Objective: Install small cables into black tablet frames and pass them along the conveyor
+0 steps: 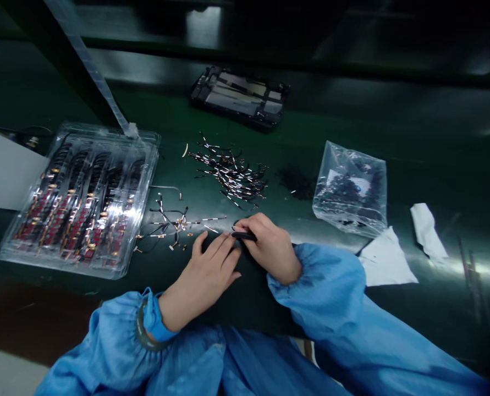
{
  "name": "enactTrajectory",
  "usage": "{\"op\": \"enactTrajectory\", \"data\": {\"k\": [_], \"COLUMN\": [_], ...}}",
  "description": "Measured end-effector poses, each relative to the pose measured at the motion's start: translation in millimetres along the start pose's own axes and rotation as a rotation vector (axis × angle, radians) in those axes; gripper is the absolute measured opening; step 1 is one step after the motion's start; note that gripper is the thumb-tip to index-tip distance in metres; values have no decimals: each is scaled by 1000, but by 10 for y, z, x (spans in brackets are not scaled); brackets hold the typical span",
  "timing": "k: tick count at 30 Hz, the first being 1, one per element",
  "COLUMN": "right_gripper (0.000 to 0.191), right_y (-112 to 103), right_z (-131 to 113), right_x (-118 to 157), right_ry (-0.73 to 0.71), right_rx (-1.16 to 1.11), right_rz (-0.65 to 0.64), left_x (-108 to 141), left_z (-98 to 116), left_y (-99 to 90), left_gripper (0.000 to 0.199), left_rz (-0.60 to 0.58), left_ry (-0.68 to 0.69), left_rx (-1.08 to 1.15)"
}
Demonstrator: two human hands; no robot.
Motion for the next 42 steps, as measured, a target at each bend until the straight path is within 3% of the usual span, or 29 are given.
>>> {"op": "enactTrajectory", "data": {"k": [7, 11, 13, 17, 20, 24, 31, 34, 38, 42], "right_gripper": [32, 36, 36, 35, 33, 33, 38, 38, 41, 42], "right_y": [-25, -32, -52, -117, -156, -180, -215, -240, -159, -144], "right_z": [-202, -246, -237, -141, -31, 81, 235, 242, 199, 227], "right_x": [173, 204, 219, 245, 199, 70, 2, 28, 44, 18], "right_ry": [-277, -314, -313, -290, -244, -150, 60, 52, -33, 36], "right_rx": [297, 396, 423, 475, 515, 545, 509, 467, 434, 474], "right_rz": [-20, -36, -31, 5, 42, 90, 30, 16, -121, -131], "left_x": [17, 68, 126, 274, 334, 321, 212, 182, 174, 202], "left_z": [-25, -75, -168, -432, -537, -514, -353, -317, -321, -369], "left_y": [5, -54, -128, -268, -283, -247, -247, -238, -178, -148], "left_gripper": [31, 26, 25, 24, 24, 24, 24, 23, 27, 31], "left_rz": [14, 25, 69, 183, 207, 205, 192, 182, 121, 71], "left_ry": [22, 33, -23, -202, -257, -245, -177, -135, -83, -113], "left_rx": [33, 40, 32, -17, -64, -119, -164, -161, -139, -150]}}
Point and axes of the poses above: each hand's wrist, its own x-axis away from the middle knuckle, its own y-axis out of the palm, z = x × y, the point moved 6 cm from there along -x, towards the middle knuckle, and after that the axes turned 2 degrees about -z, right-handed, at the moved point
